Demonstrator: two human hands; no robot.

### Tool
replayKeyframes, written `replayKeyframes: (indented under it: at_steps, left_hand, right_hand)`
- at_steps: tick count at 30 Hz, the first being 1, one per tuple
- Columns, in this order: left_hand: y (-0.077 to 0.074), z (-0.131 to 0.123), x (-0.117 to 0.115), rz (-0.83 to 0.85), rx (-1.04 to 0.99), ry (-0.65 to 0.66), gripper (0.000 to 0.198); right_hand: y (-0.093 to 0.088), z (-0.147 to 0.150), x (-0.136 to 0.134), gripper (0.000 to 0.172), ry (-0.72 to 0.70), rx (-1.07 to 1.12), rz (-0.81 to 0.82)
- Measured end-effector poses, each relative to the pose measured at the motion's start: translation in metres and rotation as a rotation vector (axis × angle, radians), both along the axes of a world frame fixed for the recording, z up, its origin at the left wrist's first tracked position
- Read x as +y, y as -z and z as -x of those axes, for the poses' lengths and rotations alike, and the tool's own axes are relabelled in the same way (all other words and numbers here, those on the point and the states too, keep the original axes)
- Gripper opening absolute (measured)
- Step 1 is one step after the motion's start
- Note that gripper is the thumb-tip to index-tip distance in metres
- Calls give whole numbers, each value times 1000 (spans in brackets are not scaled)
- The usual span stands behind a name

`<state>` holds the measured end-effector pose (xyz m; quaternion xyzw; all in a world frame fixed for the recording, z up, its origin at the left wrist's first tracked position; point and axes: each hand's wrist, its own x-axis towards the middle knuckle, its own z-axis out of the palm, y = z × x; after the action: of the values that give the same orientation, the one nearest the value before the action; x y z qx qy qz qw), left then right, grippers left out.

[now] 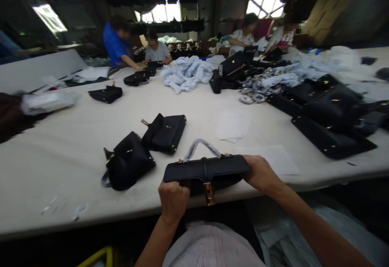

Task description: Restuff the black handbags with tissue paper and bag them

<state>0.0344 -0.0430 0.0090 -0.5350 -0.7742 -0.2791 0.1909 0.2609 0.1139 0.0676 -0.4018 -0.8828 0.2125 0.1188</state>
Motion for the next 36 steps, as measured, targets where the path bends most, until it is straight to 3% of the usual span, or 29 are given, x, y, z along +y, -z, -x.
replayKeyframes:
  at_steps: [5,13,15,18,21,23,28,31,36]
  left_hand:
    - [0,10,-8,-97,-288,4,18]
    - [1,15,1,-79,-502,17,15]
    - [-4,20,1,-38,-596,69,13]
    - [-14,28,-1,48,-687,187,14]
    - [-19,34,-4,72,-713,283,25]
    - [-19,35,-6,41,-763,303,27]
    - [-8,29,-10,-63,-931,187,17]
    - [-1,25,-9,-124,-1062,68,26]
    - [-2,28,-8,-158,-1320,133,36]
  right_hand:
    - [9,9,4,16,-70,-82,65]
    - [20,8,13,12,11,-238,106]
    - [17,6,8,12,-1,-224,45]
    - [9,12,-7,20,-71,-117,-190]
    - [2,33,-28,26,-169,9,-407]
    - [3,53,-41,26,-231,49,-431]
    - [23,94,-47,33,-324,30,-144]
    - [30,107,-45,32,-364,27,44]
    - [30,123,-54,28,-388,92,168]
